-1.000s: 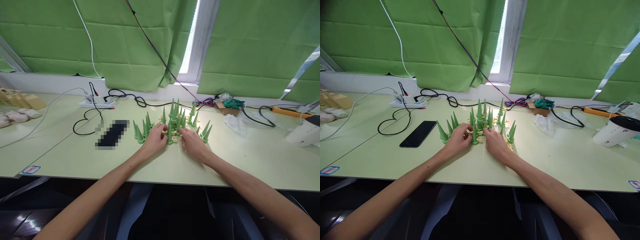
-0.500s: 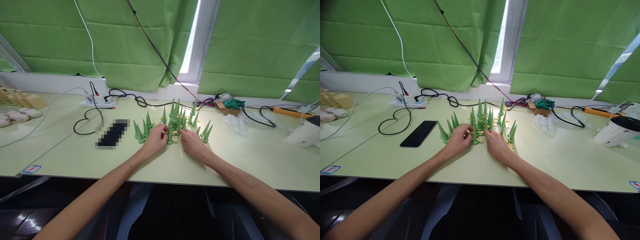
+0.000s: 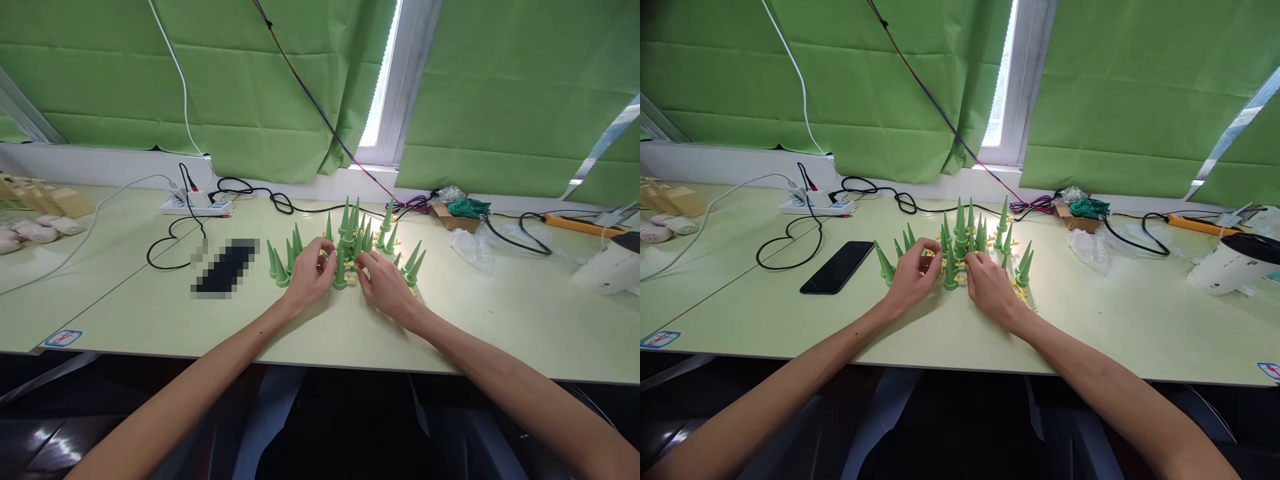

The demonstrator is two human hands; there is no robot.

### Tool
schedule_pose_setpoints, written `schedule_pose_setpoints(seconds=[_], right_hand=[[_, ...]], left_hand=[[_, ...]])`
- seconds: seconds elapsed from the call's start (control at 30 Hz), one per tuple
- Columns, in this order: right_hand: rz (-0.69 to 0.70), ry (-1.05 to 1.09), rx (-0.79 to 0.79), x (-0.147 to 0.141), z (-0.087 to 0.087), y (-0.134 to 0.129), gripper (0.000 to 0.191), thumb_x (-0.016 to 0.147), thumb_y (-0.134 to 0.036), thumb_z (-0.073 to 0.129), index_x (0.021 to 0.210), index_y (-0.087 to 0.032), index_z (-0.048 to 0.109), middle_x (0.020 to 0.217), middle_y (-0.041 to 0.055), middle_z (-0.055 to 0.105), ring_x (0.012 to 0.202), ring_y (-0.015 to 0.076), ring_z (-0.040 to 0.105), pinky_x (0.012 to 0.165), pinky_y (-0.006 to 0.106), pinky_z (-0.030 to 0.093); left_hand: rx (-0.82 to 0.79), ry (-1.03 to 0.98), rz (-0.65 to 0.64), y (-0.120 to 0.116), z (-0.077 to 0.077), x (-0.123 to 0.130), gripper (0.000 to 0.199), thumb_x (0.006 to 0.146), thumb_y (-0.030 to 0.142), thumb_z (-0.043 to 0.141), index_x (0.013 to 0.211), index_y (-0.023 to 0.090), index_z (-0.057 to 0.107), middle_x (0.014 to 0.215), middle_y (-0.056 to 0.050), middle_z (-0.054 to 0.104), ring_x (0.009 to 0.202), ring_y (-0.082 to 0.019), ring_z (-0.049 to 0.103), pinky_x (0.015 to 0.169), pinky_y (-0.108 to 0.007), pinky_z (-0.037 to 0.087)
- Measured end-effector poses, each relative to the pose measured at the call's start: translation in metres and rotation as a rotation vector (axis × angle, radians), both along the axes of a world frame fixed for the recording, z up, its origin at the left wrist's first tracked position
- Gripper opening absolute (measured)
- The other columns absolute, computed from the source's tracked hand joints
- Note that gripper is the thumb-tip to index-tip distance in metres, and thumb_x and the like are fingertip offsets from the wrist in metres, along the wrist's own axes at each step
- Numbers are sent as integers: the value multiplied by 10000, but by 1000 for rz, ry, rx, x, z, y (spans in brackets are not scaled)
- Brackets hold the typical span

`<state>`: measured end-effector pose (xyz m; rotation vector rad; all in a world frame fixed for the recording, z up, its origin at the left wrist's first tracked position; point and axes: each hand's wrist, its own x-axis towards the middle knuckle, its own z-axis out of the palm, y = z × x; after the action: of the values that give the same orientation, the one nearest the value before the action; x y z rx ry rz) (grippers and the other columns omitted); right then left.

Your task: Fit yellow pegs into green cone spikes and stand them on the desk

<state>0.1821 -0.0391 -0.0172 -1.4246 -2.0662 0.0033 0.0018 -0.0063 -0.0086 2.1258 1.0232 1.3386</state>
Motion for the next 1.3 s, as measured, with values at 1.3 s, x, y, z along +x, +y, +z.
schedule_pose_setpoints(seconds=[1.3], right_hand=[[284, 411, 225, -7, 2, -3, 99, 966, -267, 537, 992, -208, 613, 902, 55, 649, 798, 161, 630, 623, 281, 573]], left_hand=[[-13, 6, -140, 1, -7, -2, 249, 964, 381, 486, 849, 180, 576, 727, 1, 539, 564, -89, 458, 516, -229, 367]])
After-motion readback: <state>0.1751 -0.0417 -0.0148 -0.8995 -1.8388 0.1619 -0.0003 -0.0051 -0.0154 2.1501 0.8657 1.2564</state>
